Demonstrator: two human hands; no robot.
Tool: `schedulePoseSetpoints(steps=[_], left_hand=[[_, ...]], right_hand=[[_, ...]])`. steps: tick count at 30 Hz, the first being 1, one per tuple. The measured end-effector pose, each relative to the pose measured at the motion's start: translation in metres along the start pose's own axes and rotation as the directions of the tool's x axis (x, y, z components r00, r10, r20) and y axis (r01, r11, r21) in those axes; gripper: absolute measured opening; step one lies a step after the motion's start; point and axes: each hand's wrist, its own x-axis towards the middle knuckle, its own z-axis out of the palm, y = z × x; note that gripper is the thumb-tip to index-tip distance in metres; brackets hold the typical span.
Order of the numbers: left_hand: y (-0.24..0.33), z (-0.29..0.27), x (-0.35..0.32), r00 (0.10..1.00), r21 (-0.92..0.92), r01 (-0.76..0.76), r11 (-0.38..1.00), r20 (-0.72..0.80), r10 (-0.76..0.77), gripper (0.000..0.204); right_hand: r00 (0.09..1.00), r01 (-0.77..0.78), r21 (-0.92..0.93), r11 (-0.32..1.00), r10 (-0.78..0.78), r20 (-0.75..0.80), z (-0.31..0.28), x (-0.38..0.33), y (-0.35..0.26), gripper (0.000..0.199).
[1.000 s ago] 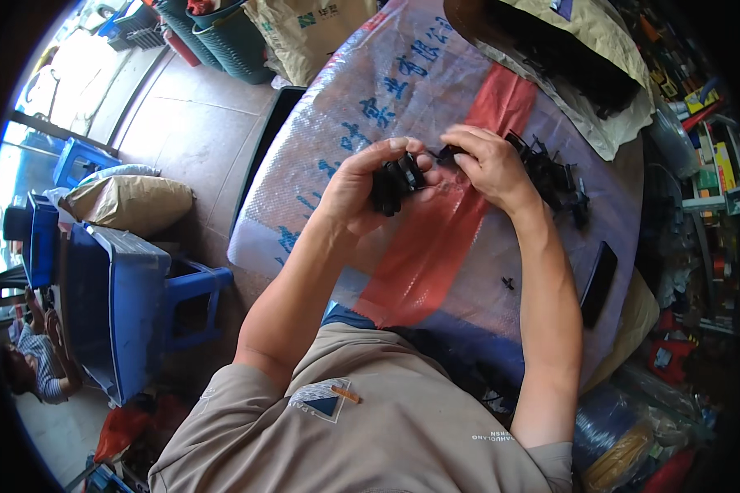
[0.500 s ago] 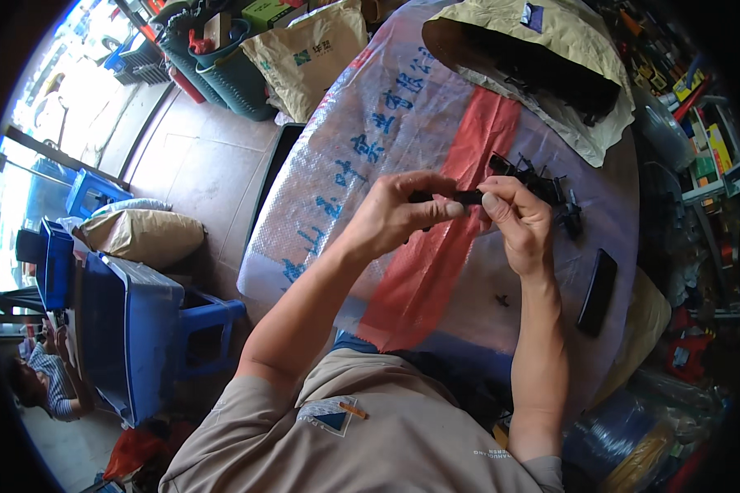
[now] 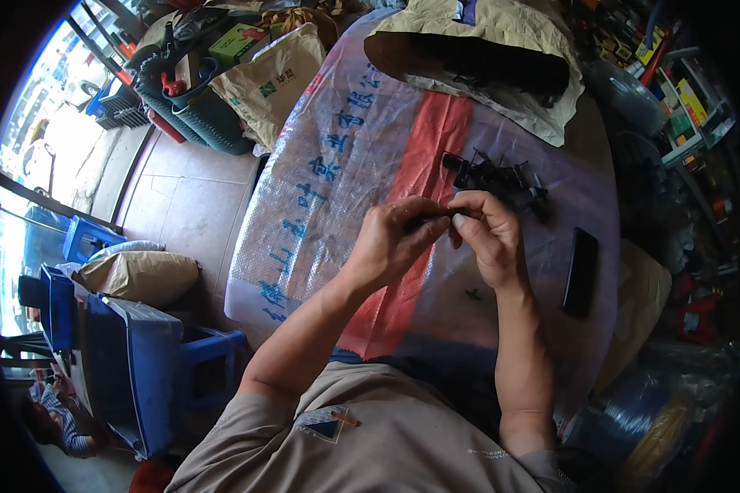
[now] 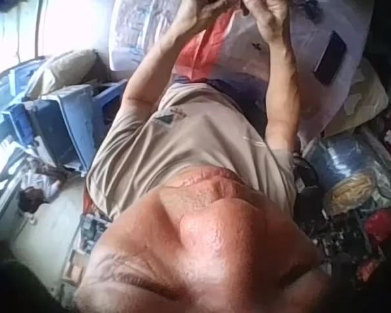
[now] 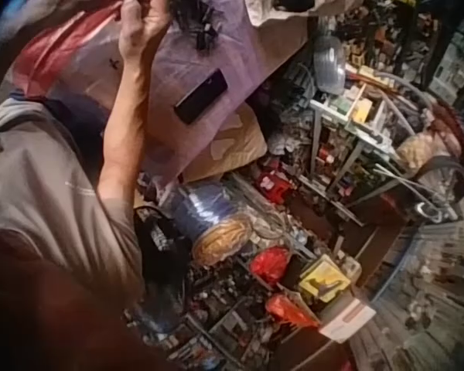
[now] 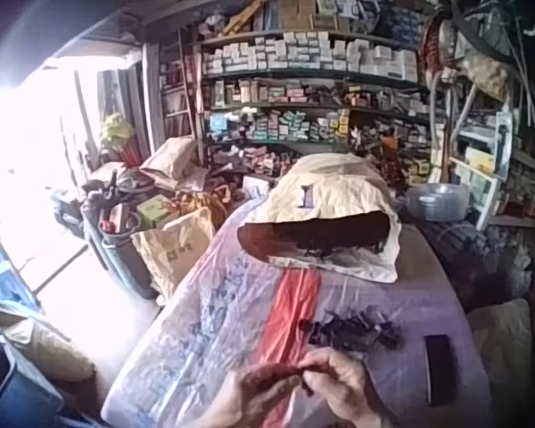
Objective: Assembling small black plastic components by hand.
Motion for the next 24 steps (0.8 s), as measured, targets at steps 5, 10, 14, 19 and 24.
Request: schedulePoseSetpoints(steps=[5, 10, 14, 19, 24], left_hand=[[0.002, 0.017, -0.003, 0.996, -0.022, 0.017, 1.0, -0.083, -0.018, 0.015], [-0.003, 0.03, -0.006, 0.971, 0.069, -0.155, 0.986, -0.174, 0.165, 0.012], [-0.003, 0.024, -0.008, 0.987, -0.24, 0.131, 0.962, -0.056, -0.148, 0.015], [-0.01, 0.008, -0.003, 0.882, -0.651, 0.469, 0.597, 0.304, -0.361, 0.019], [0.003, 0.002, -0.01, 0.906, -0.202, 0.37, 0.907, 0.296, -0.303, 0.026]], right_hand=[[0.999, 0.018, -0.008, 1.0, -0.018, -0.029, -0.004, -0.004, 0.002, 0.013], [0.999, 0.052, 0.029, 0.998, -0.052, 0.009, -0.01, -0.009, 0.003, 0.012], [0.995, -0.103, 0.025, 0.994, 0.102, 0.02, -0.011, -0.013, -0.009, 0.016], [0.978, -0.203, -0.063, 0.977, 0.205, 0.032, -0.014, -0.017, -0.02, 0.014], [0.958, -0.27, -0.176, 0.947, 0.283, 0.051, -0.018, -0.025, -0.017, 0.012]])
